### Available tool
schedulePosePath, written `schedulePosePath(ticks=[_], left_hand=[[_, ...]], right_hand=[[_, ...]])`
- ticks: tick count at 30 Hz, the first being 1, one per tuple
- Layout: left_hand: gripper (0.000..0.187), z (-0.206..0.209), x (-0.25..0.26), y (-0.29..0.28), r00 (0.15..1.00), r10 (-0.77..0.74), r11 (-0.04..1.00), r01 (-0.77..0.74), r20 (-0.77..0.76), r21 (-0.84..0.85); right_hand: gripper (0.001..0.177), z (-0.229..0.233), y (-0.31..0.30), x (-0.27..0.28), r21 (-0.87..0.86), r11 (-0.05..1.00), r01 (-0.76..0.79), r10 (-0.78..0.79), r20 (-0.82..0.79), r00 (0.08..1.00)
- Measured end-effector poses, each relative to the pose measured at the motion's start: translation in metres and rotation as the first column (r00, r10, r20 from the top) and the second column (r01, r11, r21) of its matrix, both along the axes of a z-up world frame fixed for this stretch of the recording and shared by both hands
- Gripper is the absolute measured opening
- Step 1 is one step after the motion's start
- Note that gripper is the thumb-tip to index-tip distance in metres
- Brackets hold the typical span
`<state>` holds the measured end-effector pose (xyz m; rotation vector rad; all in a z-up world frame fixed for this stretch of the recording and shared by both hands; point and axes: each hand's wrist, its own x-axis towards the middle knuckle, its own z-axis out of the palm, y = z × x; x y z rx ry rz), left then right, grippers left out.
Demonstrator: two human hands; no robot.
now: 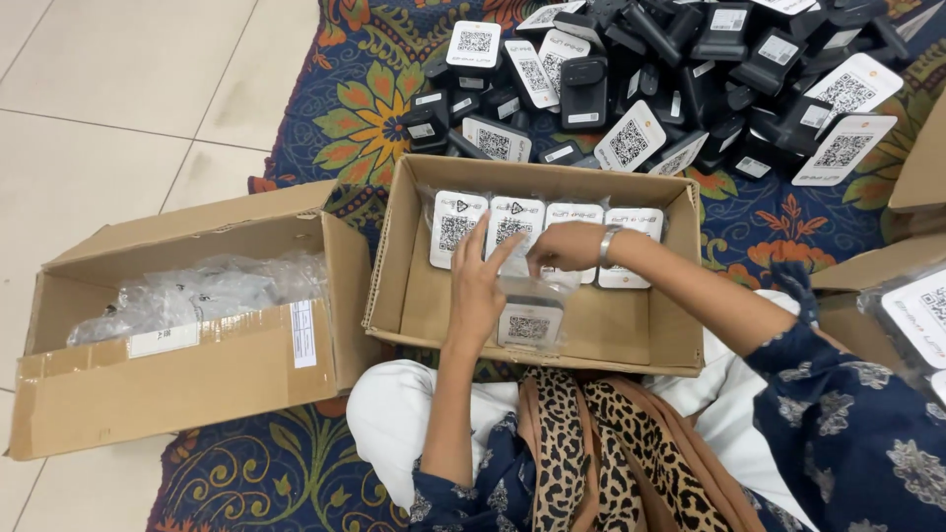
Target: The person sorts and packs electronic items with QR codes into a cardboard box while sitting on the floor.
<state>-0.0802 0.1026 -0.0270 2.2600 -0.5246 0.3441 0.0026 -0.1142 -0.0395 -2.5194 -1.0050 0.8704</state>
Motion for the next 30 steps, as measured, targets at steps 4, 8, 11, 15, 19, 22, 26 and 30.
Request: schedulePosePath(ticks=[4,8,11,15,19,22,26,30], left_hand=[[0.061,-0.004,0.003,-0.004,0.998,-0.057,0.997,0.056,0.027,0.05],[0.031,-0.006,0.009,-0.002,0.998,-0.009,0.983,-0.002,0.058,0.181],[0.022,-0.023,0.014,0.007,0.993,0.077,0.958,-0.098,0.088,0.27],[0.01,-0.043,0.019,0.018,0.957,0.254,0.911,-0.285,0.14,0.299],[0.015,-0.039,0.017,0.024,0.923,0.37,0.906,-0.384,0.106,0.179],[0.04,-0.073,0.019,0.031,0.894,0.409,0.912,-0.408,-0.185,0.046],[0.052,-0.172,0.029,0.031,0.934,0.114,0.977,-0.167,-0.338,-0.131],[0.024,-0.159,0.018,0.0,0.906,0.042,0.975,-0.13,-0.421,-0.181]], right_hand=[[0.048,0.055,-0.017,-0.022,-0.007,0.999,0.034,-0.034,0.07,0.997],[0.038,0.059,-0.031,-0.036,0.005,0.998,-0.061,0.058,0.268,0.962],[0.019,0.056,-0.045,-0.037,-0.022,1.0,0.002,0.008,0.421,0.907],[0.011,0.043,-0.06,-0.041,0.226,0.962,0.155,-0.261,0.582,0.77],[0.033,-0.017,-0.063,-0.056,0.491,0.766,0.414,-0.623,0.408,0.668],[0.076,-0.102,-0.068,-0.063,0.575,0.484,0.66,-0.777,-0.065,0.627],[0.08,-0.133,-0.048,-0.077,0.498,0.541,0.677,-0.557,-0.391,0.733],[0.033,-0.138,-0.037,-0.069,0.523,0.596,0.608,-0.4,-0.463,0.791]])
